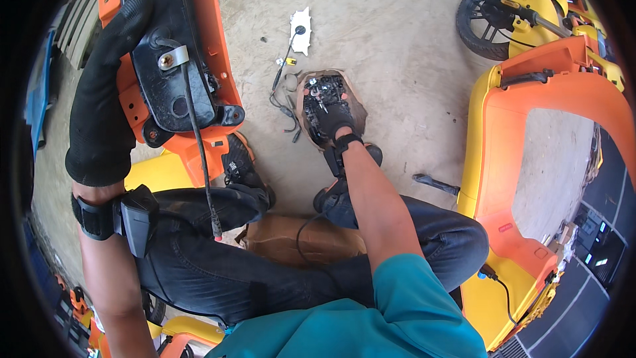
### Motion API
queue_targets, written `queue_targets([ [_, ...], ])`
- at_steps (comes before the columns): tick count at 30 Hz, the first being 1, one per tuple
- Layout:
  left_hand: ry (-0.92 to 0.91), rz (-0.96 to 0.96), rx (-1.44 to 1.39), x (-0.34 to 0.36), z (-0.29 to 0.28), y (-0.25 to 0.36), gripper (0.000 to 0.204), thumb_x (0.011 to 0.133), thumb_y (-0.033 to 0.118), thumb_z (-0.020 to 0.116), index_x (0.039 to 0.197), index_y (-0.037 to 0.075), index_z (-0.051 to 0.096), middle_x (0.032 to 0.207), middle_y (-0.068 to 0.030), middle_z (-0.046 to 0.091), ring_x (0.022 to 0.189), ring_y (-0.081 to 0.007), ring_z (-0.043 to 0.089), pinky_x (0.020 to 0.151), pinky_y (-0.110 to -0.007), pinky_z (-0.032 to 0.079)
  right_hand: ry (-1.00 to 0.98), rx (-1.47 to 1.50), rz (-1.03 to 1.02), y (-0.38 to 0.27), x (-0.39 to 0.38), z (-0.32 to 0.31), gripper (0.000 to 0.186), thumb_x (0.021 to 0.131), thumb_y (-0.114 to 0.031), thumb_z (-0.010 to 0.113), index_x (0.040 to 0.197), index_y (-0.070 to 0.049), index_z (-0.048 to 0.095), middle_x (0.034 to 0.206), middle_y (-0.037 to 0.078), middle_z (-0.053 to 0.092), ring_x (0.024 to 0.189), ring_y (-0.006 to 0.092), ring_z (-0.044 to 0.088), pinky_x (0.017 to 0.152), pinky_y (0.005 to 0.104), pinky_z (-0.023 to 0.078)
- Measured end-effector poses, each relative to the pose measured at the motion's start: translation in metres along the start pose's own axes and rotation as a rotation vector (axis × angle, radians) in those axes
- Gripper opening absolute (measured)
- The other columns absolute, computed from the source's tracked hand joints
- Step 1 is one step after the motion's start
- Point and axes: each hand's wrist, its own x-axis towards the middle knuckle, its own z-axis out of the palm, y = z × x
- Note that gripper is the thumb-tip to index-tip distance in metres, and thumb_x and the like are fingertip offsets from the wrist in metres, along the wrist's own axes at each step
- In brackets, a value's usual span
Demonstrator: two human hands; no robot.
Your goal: The person unscrews the front fender of a scooter, sets it aside, and then assembles a headlight unit into an orange frame by hand.
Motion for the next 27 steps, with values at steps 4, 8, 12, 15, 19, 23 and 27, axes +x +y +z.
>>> queue_targets([
  [4, -0.037, -0.019, -0.012, -0.005, -0.020, -0.008, 0.046, 0.102, 0.035, 0.038, 0.141, 0.012, 0.045, 0.142, -0.0066, 0.049, 0.126, -0.0208, 0.052, 0.105, -0.033, 0.044, -0.008, -0.231, -0.003, -0.014, 0.006, 0.004, 0.056, 0.095, -0.044, 0.038, 0.149, -0.034, 0.029, 0.155, 0.002, 0.029, 0.143, 0.0236, 0.026, 0.116, 0.0569, 0.007],
  [8, -0.005, 0.044, 0.081, -0.002, -0.016, -0.006, 0.047, 0.102, 0.036, 0.038, 0.142, 0.012, 0.044, 0.143, -0.0068, 0.048, 0.127, -0.0212, 0.052, 0.106, -0.035, 0.043, 0.065, -0.459, 0.086, -0.029, -0.001, 0.010, 0.053, 0.094, -0.039, 0.043, 0.146, -0.035, 0.034, 0.154, 0.001, 0.031, 0.142, 0.0263, 0.028, 0.118, 0.0537, 0.008],
  [12, -0.098, -0.064, -0.074, 0.000, -0.026, -0.006, 0.046, 0.102, 0.033, 0.041, 0.141, 0.010, 0.045, 0.140, -0.0068, 0.051, 0.124, -0.0213, 0.054, 0.105, -0.036, 0.045, 0.260, -0.406, 0.110, -0.045, -0.014, 0.010, 0.046, 0.093, -0.028, 0.048, 0.139, -0.033, 0.046, 0.148, 0.001, 0.042, 0.136, 0.0267, 0.037, 0.119, 0.0490, 0.012],
  [15, -0.161, 0.001, 0.005, 0.001, -0.014, 0.003, 0.044, 0.100, 0.030, 0.047, 0.139, 0.009, 0.048, 0.135, -0.0074, 0.056, 0.121, -0.0208, 0.057, 0.102, -0.036, 0.047, 0.476, -0.351, 0.013, -0.040, -0.012, 0.021, 0.041, 0.094, -0.024, 0.045, 0.135, -0.027, 0.050, 0.143, 0.001, 0.048, 0.133, 0.0245, 0.042, 0.118, 0.0481, 0.017],
  [19, 0.000, -0.064, 0.026, 0.001, 0.008, 0.011, 0.043, 0.092, 0.023, 0.059, 0.131, 0.004, 0.054, 0.120, -0.0055, 0.063, 0.108, -0.0162, 0.061, 0.095, -0.030, 0.047, 0.654, -0.241, -0.104, -0.031, -0.004, 0.038, 0.043, 0.094, -0.033, 0.046, 0.131, -0.013, 0.053, 0.134, 0.007, 0.054, 0.123, 0.0248, 0.048, 0.110, 0.0401, 0.030],
  [23, 0.036, -0.079, -0.200, 0.008, 0.019, 0.019, 0.030, 0.086, 0.012, 0.068, 0.113, 0.002, 0.059, 0.094, -0.0038, 0.068, 0.081, -0.0108, 0.066, 0.072, -0.025, 0.054, 0.652, -1.414, 0.004, -0.006, 0.009, 0.062, 0.059, 0.086, -0.022, 0.057, 0.141, -0.008, 0.041, 0.148, 0.013, 0.038, 0.138, 0.0319, 0.032, 0.117, 0.0459, 0.017],
  [27, 0.017, -0.073, -0.210, 0.012, 0.022, 0.019, 0.034, 0.085, 0.013, 0.069, 0.115, 0.002, 0.057, 0.096, -0.0045, 0.067, 0.081, -0.0113, 0.066, 0.071, -0.026, 0.055, 0.676, -2.100, 0.326, 0.013, 0.023, 0.076, 0.066, 0.084, -0.021, 0.062, 0.144, -0.008, 0.038, 0.151, 0.015, 0.034, 0.141, 0.0340, 0.027, 0.119, 0.0461, 0.013],
])
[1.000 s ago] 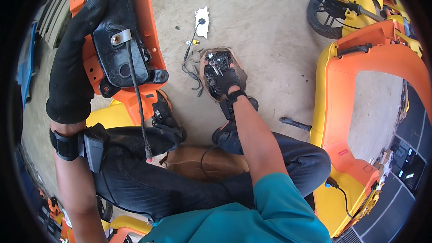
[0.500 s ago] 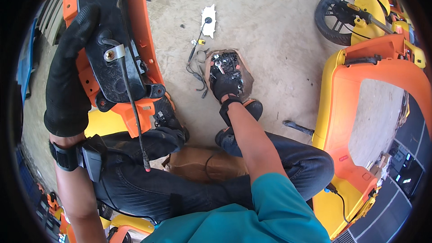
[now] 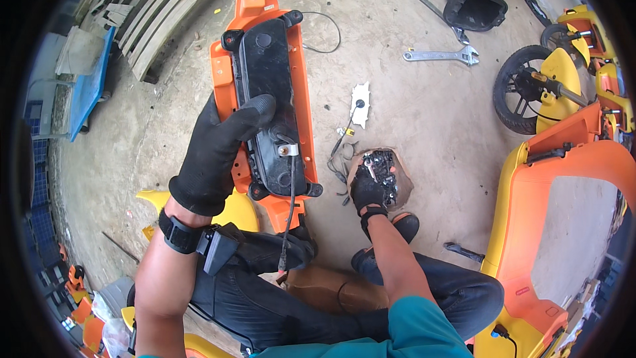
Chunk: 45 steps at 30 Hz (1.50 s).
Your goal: The person unscrews the front fender of a scooter, sets it aside, and then assembles a headlight unit into an orange frame by hand.
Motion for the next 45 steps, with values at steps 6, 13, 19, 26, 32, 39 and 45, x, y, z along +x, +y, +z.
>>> queue_targets([
  [6, 0.024, 0.019, 0.006, -0.005, -0.014, -0.003, 0.038, 0.084, 0.014, 0.070, 0.117, 0.002, 0.055, 0.100, -0.0049, 0.066, 0.086, -0.0122, 0.065, 0.076, -0.028, 0.054, -0.572, 1.780, -0.070, 0.096, 0.017, -0.016, 0.049, 0.098, -0.037, 0.039, 0.142, -0.015, 0.044, 0.143, 0.002, 0.047, 0.136, 0.0179, 0.037, 0.118, 0.0440, 0.016],
  [13, -0.001, 0.005, 0.019, -0.005, -0.011, -0.001, 0.039, 0.083, 0.013, 0.071, 0.117, 0.003, 0.055, 0.099, -0.0034, 0.066, 0.085, -0.0115, 0.064, 0.077, -0.027, 0.053, -0.685, 1.955, -0.268, 0.118, 0.019, 0.019, 0.043, 0.089, -0.027, 0.051, 0.130, -0.013, 0.055, 0.127, 0.016, 0.057, 0.121, 0.0307, 0.051, 0.115, 0.0499, 0.018],
  [19, -0.114, 0.090, 0.047, -0.008, -0.011, -0.001, 0.044, 0.085, 0.020, 0.071, 0.122, 0.005, 0.054, 0.102, -0.0028, 0.064, 0.087, -0.0114, 0.064, 0.078, -0.027, 0.053, -0.650, 2.274, 0.000, 0.126, 0.005, 0.042, 0.027, 0.089, -0.029, 0.055, 0.096, -0.004, 0.063, 0.085, 0.020, 0.067, 0.083, 0.0360, 0.064, 0.074, 0.0439, 0.049],
  [26, -0.197, 0.118, 0.069, -0.013, -0.002, -0.004, 0.042, 0.087, 0.018, 0.068, 0.123, 0.004, 0.053, 0.105, -0.0031, 0.064, 0.089, -0.0114, 0.064, 0.081, -0.027, 0.053, -0.763, 2.071, -0.124, 0.189, 0.009, 0.053, 0.044, 0.091, -0.043, 0.053, 0.092, -0.002, 0.070, 0.088, 0.022, 0.069, 0.081, 0.0355, 0.066, 0.075, 0.0429, 0.050],
  [32, -0.298, 0.147, -0.019, -0.023, 0.029, -0.006, 0.047, 0.081, 0.015, 0.075, 0.119, 0.003, 0.051, 0.099, -0.0020, 0.063, 0.084, -0.0097, 0.062, 0.075, -0.026, 0.053, -0.786, 2.730, 0.293, 0.373, 0.042, 0.066, 0.016, 0.088, -0.024, 0.064, 0.092, -0.010, 0.067, 0.067, -0.006, 0.053, 0.056, 0.0028, 0.044, 0.048, 0.0195, 0.034],
  [39, -0.408, 0.182, 0.015, -0.045, 0.060, -0.018, 0.060, 0.076, 0.012, 0.079, 0.125, 0.001, 0.046, 0.107, -0.0048, 0.061, 0.093, -0.0108, 0.061, 0.082, -0.028, 0.052, -0.091, 2.686, 0.444, 0.540, 0.038, -0.003, 0.012, 0.089, -0.008, 0.063, 0.099, -0.002, 0.064, 0.074, -0.004, 0.057, 0.060, 0.0009, 0.046, 0.052, 0.0174, 0.036],
  [45, -0.461, 0.087, 0.090, -0.066, 0.076, -0.026, 0.063, 0.077, 0.013, 0.077, 0.130, 0.002, 0.044, 0.112, -0.0056, 0.060, 0.097, -0.0125, 0.061, 0.085, -0.029, 0.052, 0.167, 2.874, 0.556, 0.535, 0.019, 0.000, 0.013, 0.087, -0.002, 0.063, 0.099, 0.000, 0.064, 0.077, -0.002, 0.059, 0.065, 0.0014, 0.048, 0.055, 0.0187, 0.037],
])
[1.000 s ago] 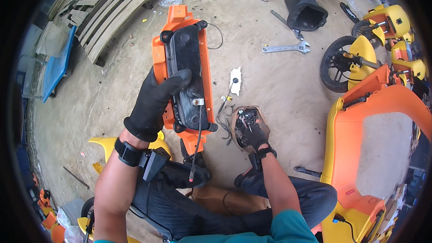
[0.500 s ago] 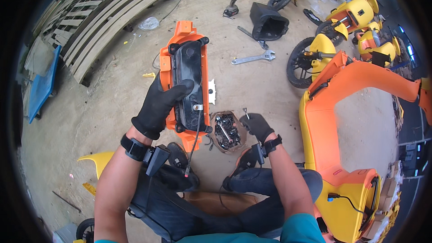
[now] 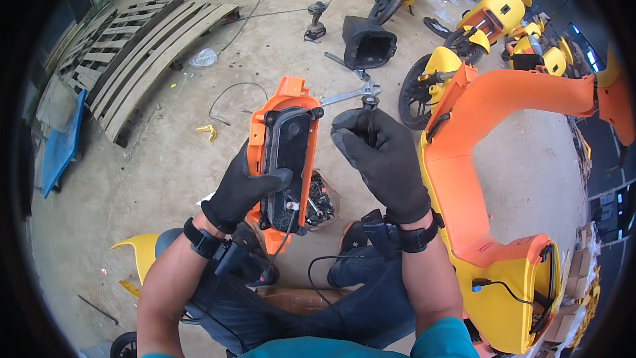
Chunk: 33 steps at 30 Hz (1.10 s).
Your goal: The person unscrews the front fender of a scooter, sets it aside, and then assembles a headlight unit into an orange frame by hand.
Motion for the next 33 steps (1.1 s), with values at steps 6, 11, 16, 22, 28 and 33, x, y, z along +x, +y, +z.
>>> queue_targets([
  [6, -0.041, -0.166, -0.113, -0.019, 0.011, -0.006, 0.070, 0.077, 0.010, 0.075, 0.137, 0.004, 0.040, 0.117, -0.0055, 0.059, 0.102, -0.0149, 0.060, 0.089, -0.031, 0.051, -0.073, -0.065, 0.035, 0.020, -0.009, -0.017, 0.017, 0.084, -0.005, 0.064, 0.100, 0.000, 0.064, 0.077, 0.000, 0.061, 0.060, 0.0023, 0.045, 0.055, 0.0217, 0.038],
  [11, -0.082, -0.210, -0.078, -0.020, 0.016, -0.011, 0.073, 0.074, 0.011, 0.076, 0.137, 0.005, 0.041, 0.117, -0.0053, 0.059, 0.102, -0.0152, 0.061, 0.089, -0.031, 0.052, -0.051, -0.145, 0.016, 0.015, -0.013, -0.032, 0.017, 0.082, -0.007, 0.064, 0.098, 0.000, 0.063, 0.074, 0.003, 0.062, 0.056, 0.0044, 0.045, 0.053, 0.0245, 0.039],
  [16, -0.069, -0.249, -0.068, -0.016, 0.013, -0.015, 0.070, 0.074, 0.006, 0.073, 0.137, 0.005, 0.041, 0.116, -0.0050, 0.060, 0.100, -0.0153, 0.061, 0.087, -0.031, 0.052, -0.085, -0.176, -0.102, 0.022, -0.012, -0.035, 0.017, 0.082, -0.006, 0.064, 0.098, -0.001, 0.062, 0.072, 0.004, 0.061, 0.056, 0.0062, 0.046, 0.053, 0.0251, 0.040],
  [22, -0.058, -0.291, -0.093, -0.018, 0.020, -0.021, 0.071, 0.077, 0.006, 0.073, 0.139, 0.004, 0.038, 0.119, -0.0059, 0.058, 0.106, -0.0153, 0.059, 0.092, -0.032, 0.050, -0.066, -0.160, -0.184, 0.019, -0.014, -0.028, 0.013, 0.082, -0.006, 0.065, 0.094, -0.001, 0.062, 0.077, 0.008, 0.063, 0.055, 0.0099, 0.051, 0.054, 0.0266, 0.041],
  [28, -0.095, -0.245, -0.055, -0.014, 0.020, -0.031, 0.078, 0.076, 0.010, 0.077, 0.141, 0.003, 0.035, 0.127, -0.0071, 0.054, 0.113, -0.0154, 0.055, 0.098, -0.032, 0.045, -0.149, -0.283, -0.113, 0.017, -0.019, -0.022, 0.016, 0.080, -0.005, 0.066, 0.095, -0.001, 0.060, 0.077, 0.012, 0.062, 0.052, 0.0176, 0.055, 0.052, 0.0293, 0.042],
  [33, -0.084, -0.175, 0.067, -0.011, 0.022, -0.042, 0.081, 0.074, 0.011, 0.079, 0.141, 0.002, 0.035, 0.127, -0.0075, 0.053, 0.114, -0.0149, 0.054, 0.098, -0.030, 0.043, -0.115, -0.432, -0.142, 0.016, -0.022, -0.008, 0.015, 0.083, -0.001, 0.064, 0.098, -0.001, 0.063, 0.064, 0.001, 0.053, 0.054, 0.0037, 0.043, 0.050, 0.0224, 0.034],
])
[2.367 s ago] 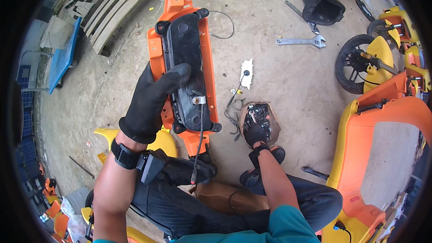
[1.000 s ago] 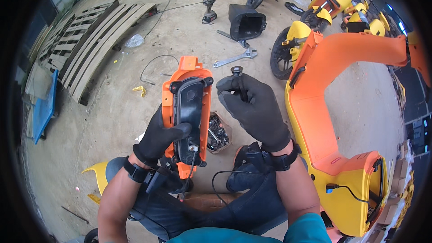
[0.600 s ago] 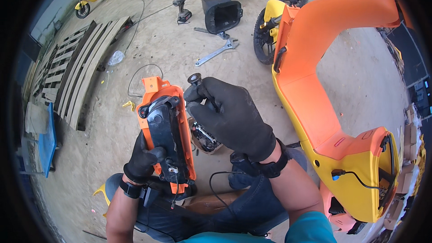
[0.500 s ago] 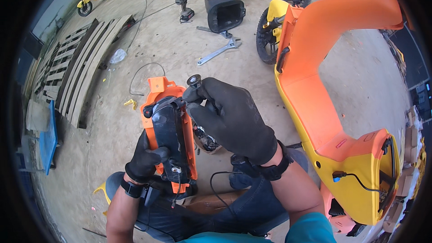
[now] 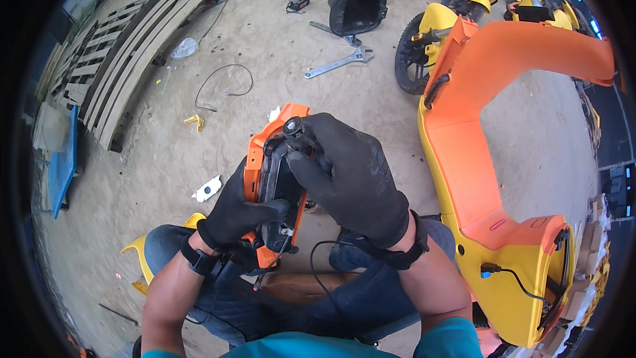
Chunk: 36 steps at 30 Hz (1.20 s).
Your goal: The person unscrews the front fender of a scooter, sets it aside, and then assembles a headlight unit into an orange frame by hand.
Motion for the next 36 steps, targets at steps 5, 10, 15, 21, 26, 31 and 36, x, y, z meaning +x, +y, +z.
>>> queue_targets([
  [5, 0.041, 0.057, 0.080, 0.000, 0.002, -0.003, 0.081, 0.073, 0.012, 0.081, 0.140, 0.002, 0.036, 0.125, -0.0073, 0.054, 0.112, -0.0141, 0.054, 0.097, -0.030, 0.044, -0.050, -0.052, 0.013, 0.004, -0.003, 0.003, 0.017, 0.082, -0.010, 0.066, 0.096, -0.001, 0.060, 0.079, 0.015, 0.062, 0.065, 0.0296, 0.062, 0.060, 0.0357, 0.048],
  [10, 0.042, 0.074, 0.075, -0.001, 0.003, 0.000, 0.078, 0.073, 0.012, 0.081, 0.138, 0.002, 0.038, 0.123, -0.0062, 0.055, 0.111, -0.0136, 0.054, 0.097, -0.030, 0.044, -0.022, -0.059, -0.058, 0.007, -0.002, 0.011, 0.016, 0.081, -0.007, 0.064, 0.095, -0.001, 0.061, 0.086, 0.017, 0.061, 0.074, 0.0335, 0.062, 0.066, 0.0386, 0.049],
  [15, -0.048, -0.038, -0.100, -0.002, 0.004, 0.004, 0.075, 0.076, 0.009, 0.079, 0.139, 0.002, 0.038, 0.127, -0.0065, 0.054, 0.114, -0.0144, 0.054, 0.099, -0.031, 0.043, -0.005, -0.121, -0.162, 0.015, 0.000, 0.012, 0.014, 0.080, -0.007, 0.064, 0.094, -0.002, 0.061, 0.085, 0.015, 0.059, 0.076, 0.0335, 0.061, 0.066, 0.0390, 0.049],
  [21, -0.121, -0.119, -0.202, -0.006, -0.002, 0.001, 0.076, 0.078, 0.005, 0.075, 0.142, 0.002, 0.034, 0.131, -0.0082, 0.053, 0.116, -0.0160, 0.054, 0.099, -0.033, 0.044, 0.067, -0.079, -0.222, 0.006, 0.002, 0.013, 0.014, 0.078, -0.004, 0.064, 0.092, -0.003, 0.061, 0.085, 0.014, 0.060, 0.076, 0.0328, 0.061, 0.065, 0.0393, 0.049],
  [26, -0.115, -0.184, -0.231, -0.006, 0.003, 0.006, 0.072, 0.079, 0.006, 0.074, 0.140, 0.002, 0.037, 0.123, -0.0069, 0.057, 0.108, -0.0155, 0.058, 0.093, -0.032, 0.048, 0.080, -0.068, -0.241, 0.010, 0.001, 0.012, 0.014, 0.078, -0.004, 0.063, 0.092, -0.003, 0.062, 0.085, 0.014, 0.060, 0.077, 0.0336, 0.061, 0.066, 0.0404, 0.049],
  [31, -0.135, -0.180, -0.238, -0.006, 0.006, 0.009, 0.067, 0.079, 0.007, 0.073, 0.138, 0.002, 0.040, 0.117, -0.0060, 0.060, 0.102, -0.0150, 0.061, 0.090, -0.031, 0.050, 0.107, -0.041, -0.271, 0.009, -0.001, 0.011, 0.013, 0.079, -0.006, 0.063, 0.092, -0.004, 0.062, 0.084, 0.014, 0.061, 0.077, 0.0342, 0.061, 0.068, 0.0420, 0.049],
  [36, -0.128, -0.164, -0.183, -0.006, 0.002, 0.005, 0.068, 0.078, 0.009, 0.075, 0.137, 0.002, 0.041, 0.116, -0.0058, 0.061, 0.101, -0.0148, 0.061, 0.089, -0.031, 0.050, 0.099, -0.051, -0.227, 0.008, -0.003, 0.011, 0.013, 0.081, -0.007, 0.061, 0.094, -0.004, 0.061, 0.084, 0.015, 0.061, 0.078, 0.0352, 0.061, 0.067, 0.0427, 0.049],
])
